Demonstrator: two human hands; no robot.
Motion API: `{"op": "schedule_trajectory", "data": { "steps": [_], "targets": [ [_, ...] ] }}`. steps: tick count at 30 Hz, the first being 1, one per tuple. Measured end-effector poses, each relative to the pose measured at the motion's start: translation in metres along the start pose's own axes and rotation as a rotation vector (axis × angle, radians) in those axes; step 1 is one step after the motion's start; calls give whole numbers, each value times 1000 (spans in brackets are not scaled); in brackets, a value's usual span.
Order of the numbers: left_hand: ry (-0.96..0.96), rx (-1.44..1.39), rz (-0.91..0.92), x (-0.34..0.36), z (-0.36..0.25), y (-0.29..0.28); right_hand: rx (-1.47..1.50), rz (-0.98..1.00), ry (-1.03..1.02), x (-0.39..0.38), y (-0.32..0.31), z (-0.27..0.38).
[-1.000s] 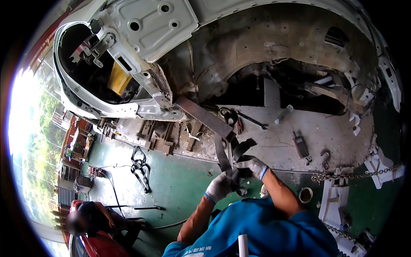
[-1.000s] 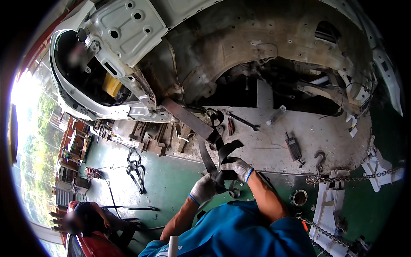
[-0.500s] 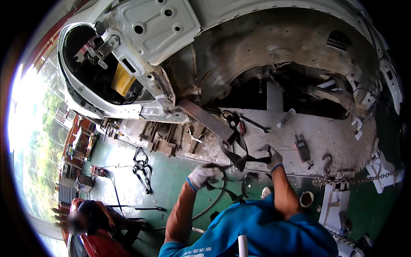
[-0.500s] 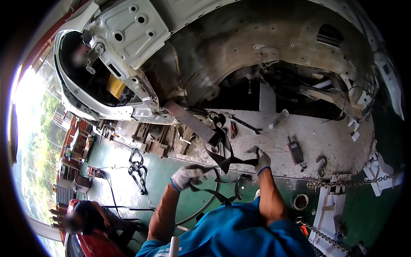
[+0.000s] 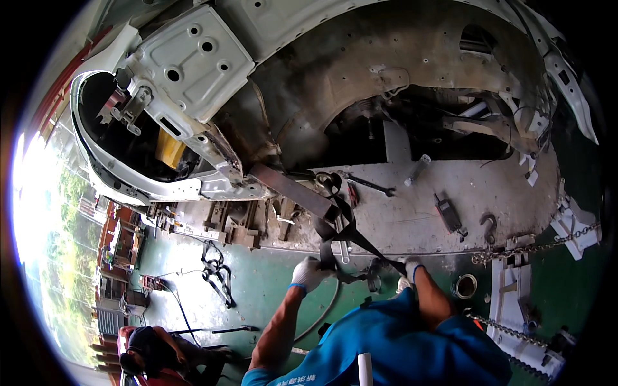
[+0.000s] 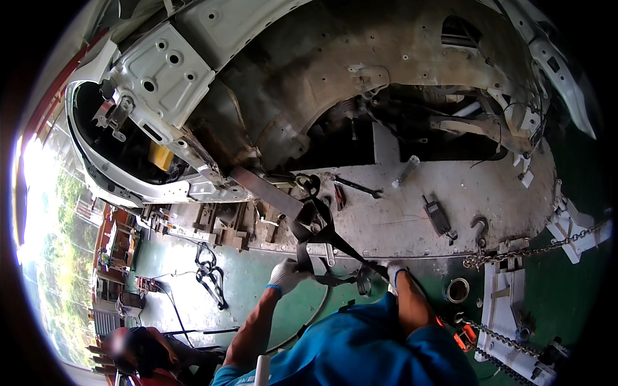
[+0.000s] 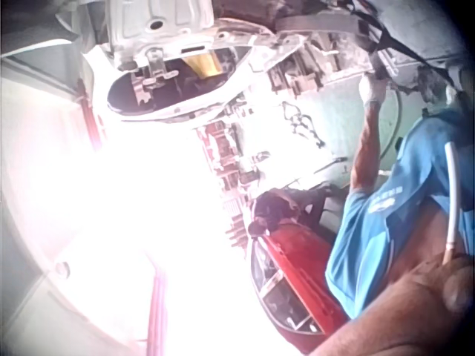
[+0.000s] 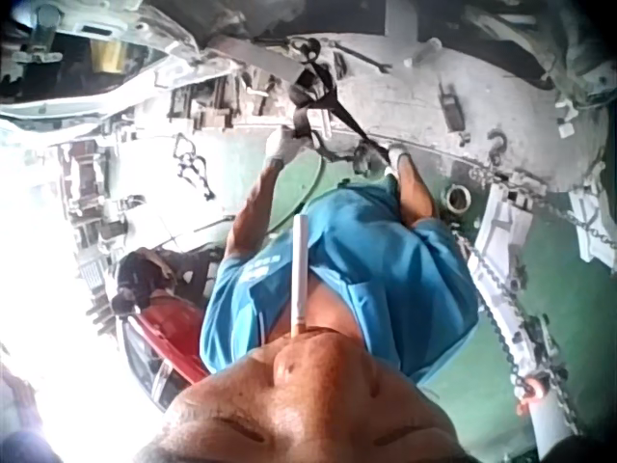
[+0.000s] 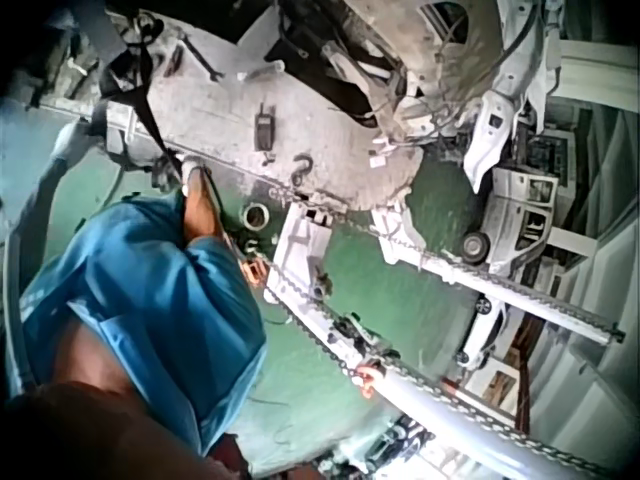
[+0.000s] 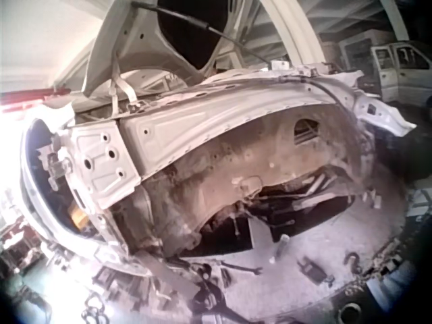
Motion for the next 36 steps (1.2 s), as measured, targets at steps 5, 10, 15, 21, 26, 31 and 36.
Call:
{"op": "schedule_trajectory", "data": {
  "steps": [5, 10, 15, 21, 26, 31, 36],
  "targets": [
    [-487, -821, -172, 8, 2, 38, -905, 358, -66, -50, 50, -53],
    [-556, -1433, 81, 10, -40, 90, -1519, 618, -729, -78, 120, -106],
    [-485, -1319, 88, -5, -43, 86, -1693, 716, -832, -175, 155, -102],
    [-508, -1425, 210, -22, -39, 44, -1347, 434, -892, -211, 124, 31],
    [-436, -1475, 294, -24, -56, 24, -648, 737, -1041, -268, 163, 90],
    [-397, -1602, 253, -31, -52, 5, -1031, 843, -753, -291, 174, 29],
    [-372, -1283, 195, -14, -25, 9, -664, 696, -758, -256, 147, 45]
  ]
}}
Point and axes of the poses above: each hand's wrist, its own x-axis towards the middle knuckle, its own y-axis out of the palm, z = x × y, the point moved 9 cm from there along x, towards the middle knuckle, and after that the axes turned 14 degrees about -z, right-handed, at the moved point
